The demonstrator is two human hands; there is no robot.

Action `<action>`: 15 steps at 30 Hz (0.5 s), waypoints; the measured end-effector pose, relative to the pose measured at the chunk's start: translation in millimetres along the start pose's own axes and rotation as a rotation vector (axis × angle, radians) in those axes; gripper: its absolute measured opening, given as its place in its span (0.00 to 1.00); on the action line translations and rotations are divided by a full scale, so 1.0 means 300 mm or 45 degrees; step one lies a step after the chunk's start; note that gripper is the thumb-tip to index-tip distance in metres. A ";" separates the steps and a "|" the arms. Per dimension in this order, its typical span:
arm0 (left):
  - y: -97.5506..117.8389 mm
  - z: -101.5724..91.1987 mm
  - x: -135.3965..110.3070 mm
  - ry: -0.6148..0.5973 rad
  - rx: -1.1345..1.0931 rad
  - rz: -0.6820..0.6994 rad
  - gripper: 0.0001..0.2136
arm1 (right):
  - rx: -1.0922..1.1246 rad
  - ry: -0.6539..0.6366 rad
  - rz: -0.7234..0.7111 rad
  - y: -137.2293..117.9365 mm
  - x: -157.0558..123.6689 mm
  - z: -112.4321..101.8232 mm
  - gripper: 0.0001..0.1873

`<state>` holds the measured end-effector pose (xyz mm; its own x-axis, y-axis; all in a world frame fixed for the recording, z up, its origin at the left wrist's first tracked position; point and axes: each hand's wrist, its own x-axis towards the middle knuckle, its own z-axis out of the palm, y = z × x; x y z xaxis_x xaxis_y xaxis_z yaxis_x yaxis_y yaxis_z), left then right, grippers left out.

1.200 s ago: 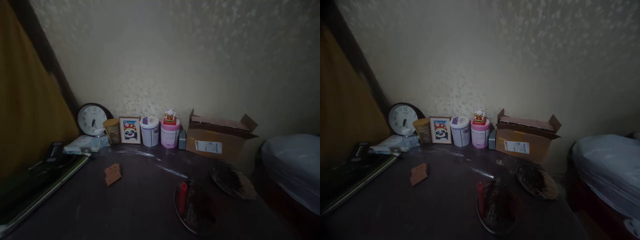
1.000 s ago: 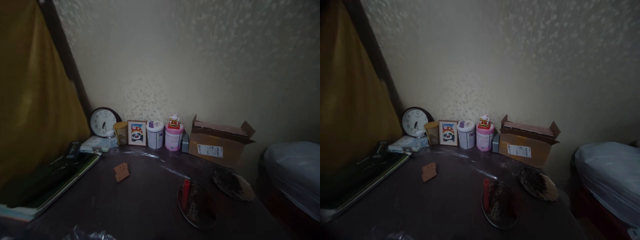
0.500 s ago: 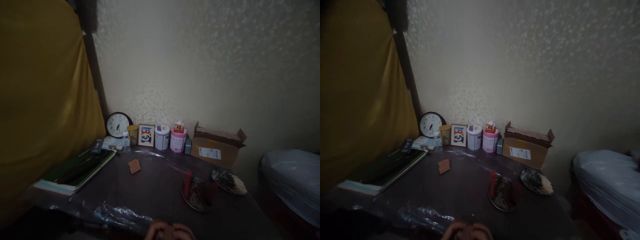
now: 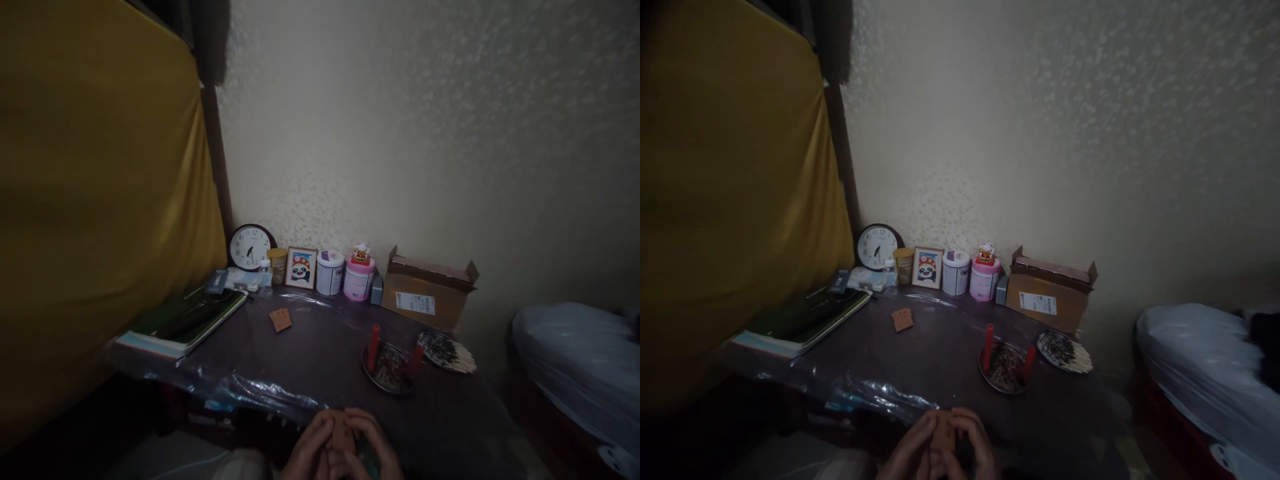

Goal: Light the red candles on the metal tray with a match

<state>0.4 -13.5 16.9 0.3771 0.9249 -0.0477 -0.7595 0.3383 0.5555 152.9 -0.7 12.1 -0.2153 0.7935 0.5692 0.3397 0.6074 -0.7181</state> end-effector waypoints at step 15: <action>-0.085 0.054 -0.136 0.207 -0.178 0.161 0.11 | 0.104 0.099 0.112 -0.062 -0.153 0.068 0.16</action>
<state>13.0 -62.8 18.3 0.1930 0.9733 -0.1244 -0.8653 0.2286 0.4461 137.6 -47.8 -8.9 -0.1154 0.8405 0.5294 0.2775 0.5390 -0.7952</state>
